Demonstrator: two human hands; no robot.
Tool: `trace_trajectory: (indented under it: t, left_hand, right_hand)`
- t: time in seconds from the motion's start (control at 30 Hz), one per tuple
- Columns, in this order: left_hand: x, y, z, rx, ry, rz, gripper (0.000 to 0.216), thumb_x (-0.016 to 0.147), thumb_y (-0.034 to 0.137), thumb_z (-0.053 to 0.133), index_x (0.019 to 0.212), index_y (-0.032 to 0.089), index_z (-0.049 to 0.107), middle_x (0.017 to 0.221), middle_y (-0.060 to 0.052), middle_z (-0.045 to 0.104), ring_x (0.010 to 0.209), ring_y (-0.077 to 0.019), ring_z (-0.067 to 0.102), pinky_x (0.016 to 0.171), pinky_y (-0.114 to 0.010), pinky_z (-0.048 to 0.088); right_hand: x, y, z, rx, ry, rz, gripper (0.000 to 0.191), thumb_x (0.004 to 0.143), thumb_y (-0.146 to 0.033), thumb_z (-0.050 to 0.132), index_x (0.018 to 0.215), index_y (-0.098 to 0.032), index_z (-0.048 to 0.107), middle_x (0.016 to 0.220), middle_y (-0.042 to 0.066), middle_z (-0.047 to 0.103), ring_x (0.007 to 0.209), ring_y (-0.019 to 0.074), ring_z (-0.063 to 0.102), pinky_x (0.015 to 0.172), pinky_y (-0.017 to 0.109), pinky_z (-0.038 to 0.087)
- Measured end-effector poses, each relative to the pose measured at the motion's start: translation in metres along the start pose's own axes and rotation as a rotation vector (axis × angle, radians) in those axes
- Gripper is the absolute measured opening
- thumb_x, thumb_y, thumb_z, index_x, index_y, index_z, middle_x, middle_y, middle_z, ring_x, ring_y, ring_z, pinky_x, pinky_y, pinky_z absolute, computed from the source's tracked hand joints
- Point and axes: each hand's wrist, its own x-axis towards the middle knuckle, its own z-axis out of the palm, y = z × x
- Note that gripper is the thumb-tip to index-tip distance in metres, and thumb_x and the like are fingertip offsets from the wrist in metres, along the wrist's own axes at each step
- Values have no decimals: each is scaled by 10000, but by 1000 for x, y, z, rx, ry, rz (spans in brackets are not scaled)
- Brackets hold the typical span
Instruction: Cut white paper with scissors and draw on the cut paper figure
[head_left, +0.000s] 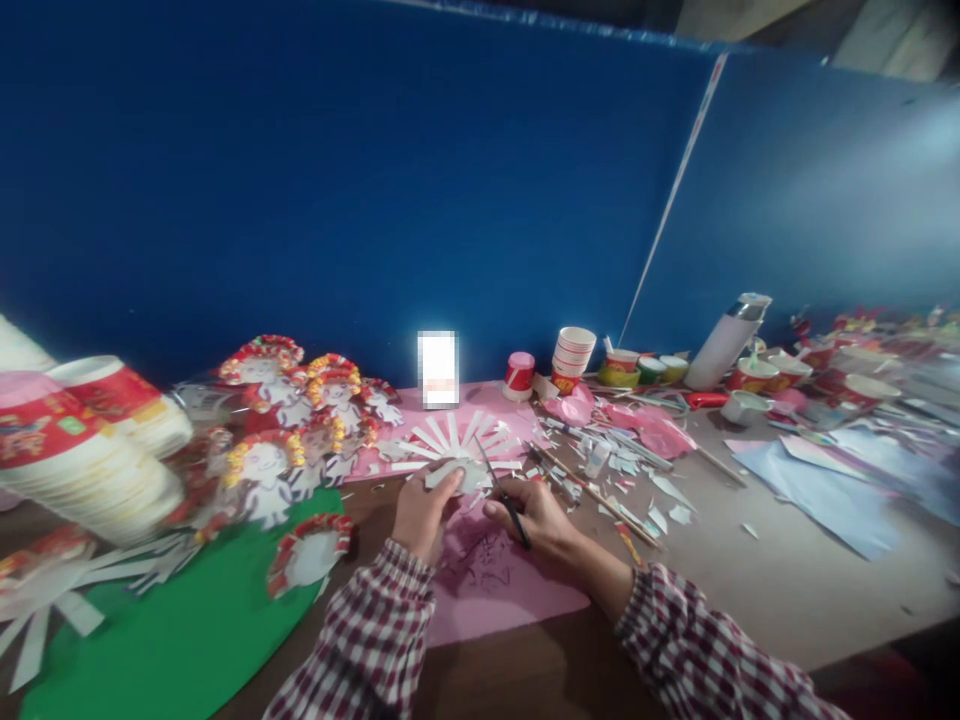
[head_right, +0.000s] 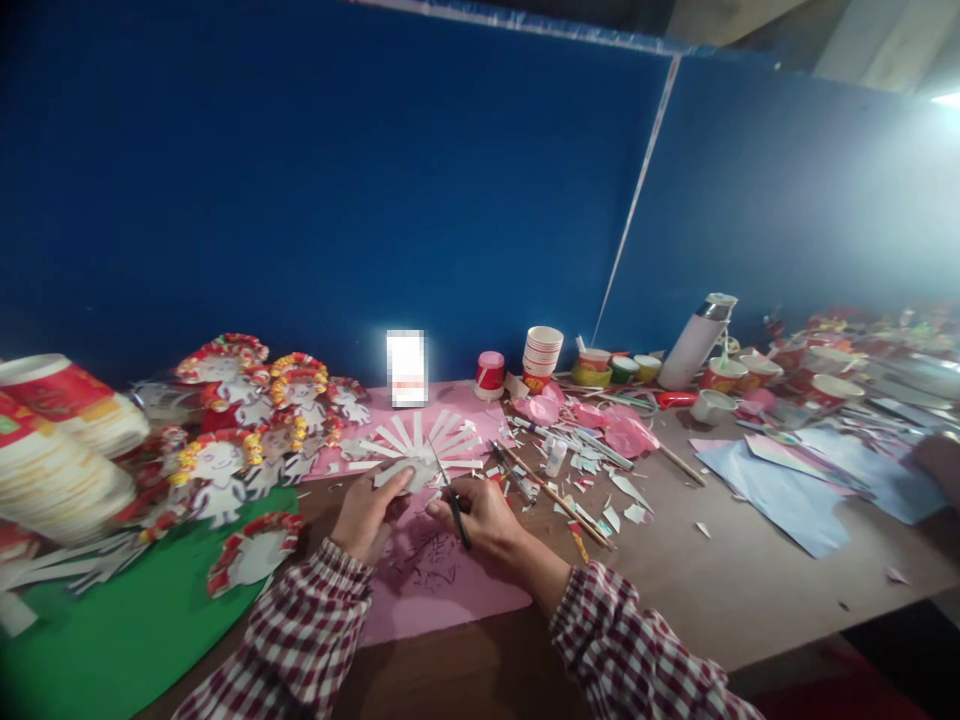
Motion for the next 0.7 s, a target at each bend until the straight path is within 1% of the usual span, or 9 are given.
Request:
trace_trajectory:
  t: [0.13, 0.27, 0.5, 0.7]
  left_hand:
    - [3, -2, -2, -11, 1, -12, 343, 598, 335, 730, 887, 165, 655, 730, -20, 684, 619, -129, 608, 527, -204, 475]
    - [4, -1, -4, 16, -7, -10, 353, 584, 326, 740, 883, 161, 651, 743, -23, 683, 636, -144, 615, 523, -210, 475]
    - [3, -3, -3, -23, 18, -18, 359, 591, 354, 733, 876, 152, 648, 716, -28, 668, 615, -136, 600, 524, -211, 469]
    - [4, 1, -4, 8, 59, -26, 375, 551, 396, 750, 809, 148, 638, 608, 16, 606, 477, -95, 529, 463, -210, 440]
  right_hand:
    - [0, 4, 2, 6, 4, -2, 307, 780, -414, 576, 685, -123, 548, 555, -51, 322, 520, 72, 265, 460, 197, 202]
    - [1, 8, 3, 25, -5, 0, 301, 779, -405, 580, 679, -125, 537, 551, -54, 309, 512, 69, 257, 450, 199, 182]
    - [0, 5, 2, 39, -2, 5, 298, 780, -401, 579, 680, -124, 537, 550, -54, 316, 507, 67, 253, 447, 197, 190]
    - [-1, 2, 2, 22, -10, 7, 282, 788, -388, 573, 702, -120, 561, 551, -54, 325, 513, 69, 275, 455, 192, 210]
